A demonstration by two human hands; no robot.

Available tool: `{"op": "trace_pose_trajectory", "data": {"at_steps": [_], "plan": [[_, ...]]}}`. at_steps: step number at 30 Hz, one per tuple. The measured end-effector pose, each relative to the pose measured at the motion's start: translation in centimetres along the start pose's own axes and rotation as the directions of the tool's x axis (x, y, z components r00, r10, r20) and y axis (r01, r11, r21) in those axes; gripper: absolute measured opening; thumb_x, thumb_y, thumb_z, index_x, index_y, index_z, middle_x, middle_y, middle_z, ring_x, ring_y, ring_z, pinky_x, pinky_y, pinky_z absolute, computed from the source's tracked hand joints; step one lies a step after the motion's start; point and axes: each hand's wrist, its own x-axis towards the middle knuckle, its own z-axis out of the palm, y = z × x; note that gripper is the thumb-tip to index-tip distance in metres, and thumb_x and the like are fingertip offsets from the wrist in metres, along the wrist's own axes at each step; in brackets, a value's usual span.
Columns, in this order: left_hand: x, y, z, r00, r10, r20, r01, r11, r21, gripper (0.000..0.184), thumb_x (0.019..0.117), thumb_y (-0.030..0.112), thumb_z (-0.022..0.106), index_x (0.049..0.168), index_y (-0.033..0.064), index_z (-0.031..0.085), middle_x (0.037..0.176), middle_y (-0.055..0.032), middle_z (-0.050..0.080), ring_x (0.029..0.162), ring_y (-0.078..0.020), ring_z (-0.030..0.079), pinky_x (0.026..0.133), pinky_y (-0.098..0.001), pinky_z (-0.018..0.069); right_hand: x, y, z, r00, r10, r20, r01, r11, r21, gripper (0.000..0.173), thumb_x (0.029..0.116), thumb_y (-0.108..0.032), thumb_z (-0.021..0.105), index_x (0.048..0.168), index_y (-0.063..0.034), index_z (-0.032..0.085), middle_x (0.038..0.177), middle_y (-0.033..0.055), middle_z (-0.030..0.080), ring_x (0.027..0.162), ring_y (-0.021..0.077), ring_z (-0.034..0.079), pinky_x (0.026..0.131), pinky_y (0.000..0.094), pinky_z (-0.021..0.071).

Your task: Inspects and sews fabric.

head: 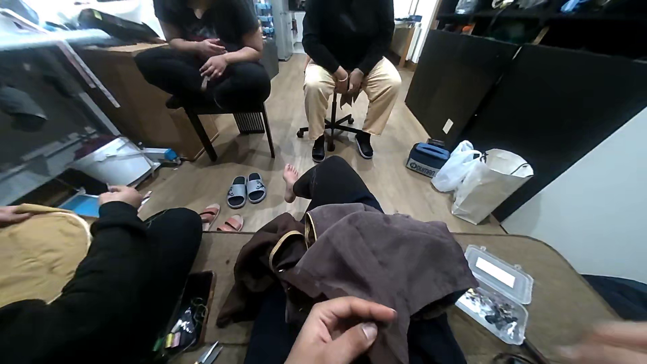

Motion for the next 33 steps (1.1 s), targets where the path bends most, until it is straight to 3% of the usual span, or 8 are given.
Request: {"op": "trace_pose_trajectory", "data": {"at_steps": [3,7,15,19,23,24,28,33], "plan": [[-0.1,0.1,0.1,0.999,0.035,0.004,-0.036,0.997,0.069,0.029,0.0966,-0.008,0.054,0.119,-0.0006,0.071,0.115,0.0013,0.074,0.102,-0.0041,0.069,0.091,-0.0258,0.0574,-0.6,1.3,4.5,0.979,0.044,0.197,-0.053,0.998,0.037,0.020,0.1048,-0.010,0.055,0.105,-0.0035,0.074,0.099,0.0116,0.064,0.097,0.0068,0.061,0.087,0.0172,0.0494],[-0.4,0.5,0.4,0.996,0.089,0.004,-0.088,0.986,0.144,0.029,0.0935,-0.009,0.060,0.121,-0.0041,0.068,0.117,0.0007,0.074,0.101,-0.0035,0.070,0.090,-0.0257,0.0593,-1.0,1.2,7.9,0.965,0.086,0.249,-0.082,0.996,-0.027,0.031,0.0979,-0.026,0.071,0.104,0.0036,0.075,0.093,0.0209,0.067,0.080,0.0151,0.062,0.073,0.0194,0.0505],[-0.3,0.1,0.1,0.984,0.178,0.005,-0.174,0.954,0.243,0.029,0.0891,-0.011,0.068,0.117,-0.0041,0.069,0.112,-0.0007,0.074,0.095,-0.0049,0.071,0.086,-0.0265,0.0611,-1.2,0.9,8.3,0.980,0.020,0.198,0.001,0.994,-0.108,0.015,0.0978,-0.013,0.068,0.093,-0.0009,0.076,0.084,0.0145,0.069,0.081,0.0125,0.065,0.076,0.0161,0.0515],[-0.2,0.0,-0.3,0.973,0.226,0.039,-0.223,0.888,0.403,0.019,0.0913,-0.006,0.068,0.110,-0.0046,0.073,0.105,-0.0033,0.077,0.094,-0.0026,0.071,0.087,-0.0225,0.0588,-1.0,1.5,7.2,0.979,0.045,0.199,-0.078,0.984,0.162,0.022,0.1012,-0.018,0.063,0.089,-0.0002,0.069,0.087,0.0104,0.064,0.084,0.0054,0.061,0.075,0.0152,0.0493],[-0.1,-0.1,-0.1,0.966,0.248,0.079,-0.256,0.853,0.455,0.017,0.0900,0.000,0.074,0.106,-0.0048,0.074,0.100,-0.0064,0.078,0.090,-0.0029,0.072,0.084,-0.0221,0.0594,-1.0,2.0,7.9,0.988,0.038,0.147,-0.104,0.875,0.473,0.019,0.1040,-0.027,0.062,0.094,-0.0118,0.066,0.101,-0.0029,0.067,0.108,0.0052,0.065,0.097,0.0248,0.0542],[0.0,-0.2,0.0,0.962,0.260,0.082,-0.269,0.846,0.460,0.017,0.0898,0.004,0.076,0.105,-0.0044,0.075,0.099,-0.0064,0.078,0.089,-0.0025,0.072,0.083,-0.0217,0.0589,-0.9,1.8,8.2,0.988,0.060,0.145,-0.129,0.832,0.540,0.018,0.1041,-0.027,0.061,0.094,-0.0132,0.067,0.103,-0.0034,0.069,0.108,0.0069,0.066,0.096,0.0264,0.0556],[0.0,-0.3,0.1,0.948,0.308,0.085,-0.312,0.841,0.442,0.013,0.0908,0.004,0.075,0.100,-0.0047,0.075,0.095,-0.0061,0.079,0.086,-0.0013,0.072,0.081,-0.0191,0.0589,-0.9,1.1,9.5,0.975,0.141,0.173,-0.223,0.619,0.753,0.016,0.1048,-0.025,0.060,0.098,-0.0141,0.069,0.100,-0.0034,0.068,0.083,0.0029,0.067,0.069,0.0181,0.0559],[0.2,-0.5,-0.1,0.927,0.351,0.131,-0.373,0.837,0.399,0.009,0.0931,0.004,0.072,0.099,-0.0038,0.072,0.094,-0.0050,0.077,0.086,0.0006,0.070,0.080,-0.0170,0.0570,-0.9,0.9,10.0,0.970,0.160,0.181,-0.239,0.518,0.821,0.016,0.1048,-0.024,0.060,0.098,-0.0138,0.070,0.099,-0.0037,0.068,0.082,0.0032,0.067,0.067,0.0176,0.0564]]}}
